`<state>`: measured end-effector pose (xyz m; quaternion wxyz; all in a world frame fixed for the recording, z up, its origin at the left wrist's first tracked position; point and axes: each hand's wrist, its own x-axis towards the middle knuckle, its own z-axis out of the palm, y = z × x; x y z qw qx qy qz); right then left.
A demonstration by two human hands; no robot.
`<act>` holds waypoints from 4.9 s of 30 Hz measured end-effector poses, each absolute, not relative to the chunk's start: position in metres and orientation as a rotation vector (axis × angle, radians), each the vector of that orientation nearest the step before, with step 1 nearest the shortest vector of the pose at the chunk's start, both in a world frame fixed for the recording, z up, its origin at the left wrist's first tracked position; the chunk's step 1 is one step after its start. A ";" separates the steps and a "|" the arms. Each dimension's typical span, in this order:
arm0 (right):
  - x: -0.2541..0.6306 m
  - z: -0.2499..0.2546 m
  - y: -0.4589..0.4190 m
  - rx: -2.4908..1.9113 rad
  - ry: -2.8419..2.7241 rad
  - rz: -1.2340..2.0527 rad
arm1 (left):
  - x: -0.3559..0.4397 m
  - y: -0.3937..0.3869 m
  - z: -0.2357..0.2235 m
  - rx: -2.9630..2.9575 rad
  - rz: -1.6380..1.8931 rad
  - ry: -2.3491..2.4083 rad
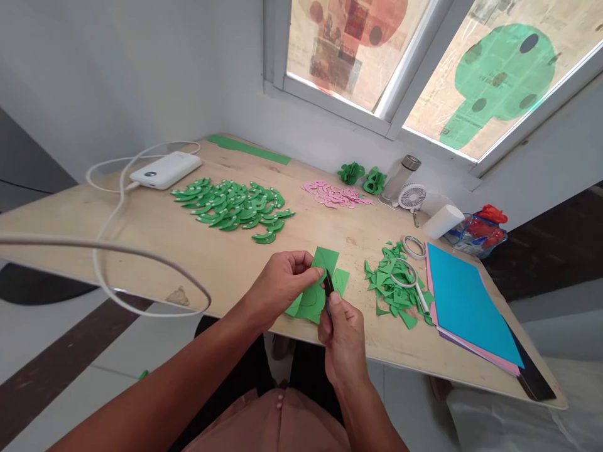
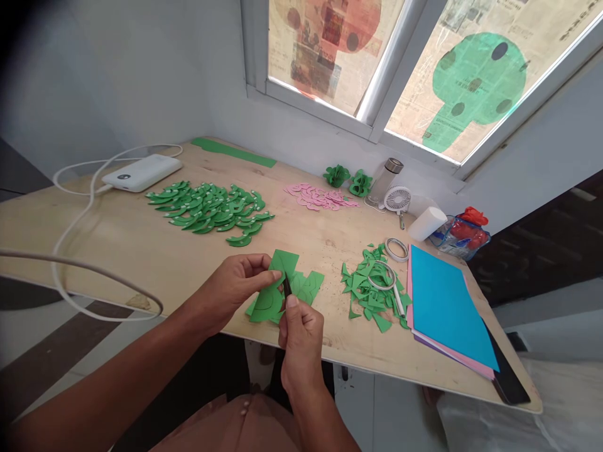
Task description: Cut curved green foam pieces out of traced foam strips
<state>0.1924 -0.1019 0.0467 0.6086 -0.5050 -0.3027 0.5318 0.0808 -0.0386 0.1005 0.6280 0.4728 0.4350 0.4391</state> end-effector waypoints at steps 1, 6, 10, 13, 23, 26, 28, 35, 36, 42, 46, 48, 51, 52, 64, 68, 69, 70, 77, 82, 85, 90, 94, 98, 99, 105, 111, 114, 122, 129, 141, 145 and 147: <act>0.192 0.046 -0.102 -1.163 -0.693 1.230 | 0.081 -0.039 0.101 1.080 1.006 0.996; 0.191 0.047 -0.103 -1.152 -0.669 1.252 | 0.081 -0.039 0.101 1.085 0.986 1.002; 0.192 0.048 -0.103 -1.150 -0.674 1.244 | 0.082 -0.040 0.101 1.097 0.973 0.994; 0.193 0.047 -0.102 -1.155 -0.692 1.236 | 0.082 -0.040 0.101 1.105 0.964 0.982; 0.194 0.043 -0.103 -1.189 -0.683 1.244 | 0.081 -0.040 0.102 1.048 0.959 0.950; 0.193 0.044 -0.104 -1.210 -0.683 1.251 | 0.081 -0.041 0.101 1.046 0.977 0.960; 0.193 0.045 -0.104 -1.206 -0.678 1.252 | 0.081 -0.042 0.100 1.050 0.980 0.966; 0.192 0.046 -0.103 -1.174 -0.718 1.218 | 0.084 -0.043 0.100 1.064 0.966 0.943; 0.192 0.046 -0.103 -1.174 -0.725 1.216 | 0.084 -0.044 0.101 1.070 0.968 0.935; 0.193 0.043 -0.104 -1.178 -0.732 1.217 | 0.083 -0.044 0.101 1.058 0.983 0.912; 0.194 0.042 -0.106 -1.201 -0.734 1.212 | 0.083 -0.044 0.098 1.047 0.996 0.903; 0.194 0.042 -0.106 -1.207 -0.734 1.214 | 0.083 -0.044 0.097 1.046 1.009 0.906; 0.194 0.043 -0.106 -1.205 -0.741 1.215 | 0.084 -0.043 0.095 1.059 1.022 0.912; 0.194 0.043 -0.106 -1.199 -0.745 1.216 | 0.085 -0.044 0.095 1.063 1.022 0.918; 0.201 0.048 -0.105 -1.184 -0.847 1.232 | 0.080 -0.042 0.099 1.098 0.927 0.940; 0.200 0.046 -0.106 -1.168 -0.825 1.235 | 0.080 -0.041 0.101 1.095 0.919 0.933; 0.199 0.045 -0.106 -1.165 -0.817 1.235 | 0.080 -0.041 0.100 1.089 0.922 0.933; 0.198 0.044 -0.106 -1.162 -0.811 1.233 | 0.080 -0.042 0.099 1.083 0.923 0.934; 0.196 0.042 -0.107 -1.186 -0.822 1.199 | 0.079 -0.043 0.097 1.055 0.963 0.933; 0.196 0.043 -0.106 -1.188 -0.836 1.197 | 0.079 -0.043 0.099 1.055 0.977 0.942; 0.196 0.044 -0.106 -1.191 -0.832 1.201 | 0.079 -0.042 0.100 1.071 0.966 0.958; 0.196 0.044 -0.106 -1.193 -0.802 1.215 | 0.079 -0.043 0.103 1.108 0.949 0.964; 0.198 0.045 -0.105 -1.238 -0.827 1.204 | 0.079 -0.043 0.104 1.141 0.953 0.968; 0.198 0.048 -0.105 -1.233 -0.843 1.214 | 0.077 -0.041 0.104 1.147 0.925 0.951; 0.198 0.049 -0.105 -1.229 -0.847 1.215 | 0.076 -0.041 0.104 1.147 0.919 0.949; 0.198 0.053 -0.105 -1.241 -0.901 1.201 | 0.075 -0.039 0.106 1.176 0.926 0.946; 0.198 0.054 -0.104 -1.250 -0.914 1.172 | 0.075 -0.037 0.108 1.212 0.933 0.962; 0.198 0.053 -0.104 -1.251 -0.903 1.167 | 0.075 -0.037 0.106 1.203 0.928 0.954; 0.197 0.047 -0.106 -1.215 -0.817 1.224 | 0.074 -0.039 0.100 1.125 0.946 0.968; 0.199 0.046 -0.107 -1.205 -0.846 1.227 | 0.072 -0.037 0.099 1.179 0.902 0.950; 0.206 0.046 -0.109 -1.228 -0.919 1.211 | 0.067 -0.039 0.099 1.209 0.849 0.927; 0.207 0.045 -0.110 -1.229 -0.926 1.215 | 0.068 -0.039 0.099 1.219 0.843 0.915; 0.208 0.044 -0.111 -1.226 -0.923 1.219 | 0.068 -0.039 0.099 1.220 0.840 0.912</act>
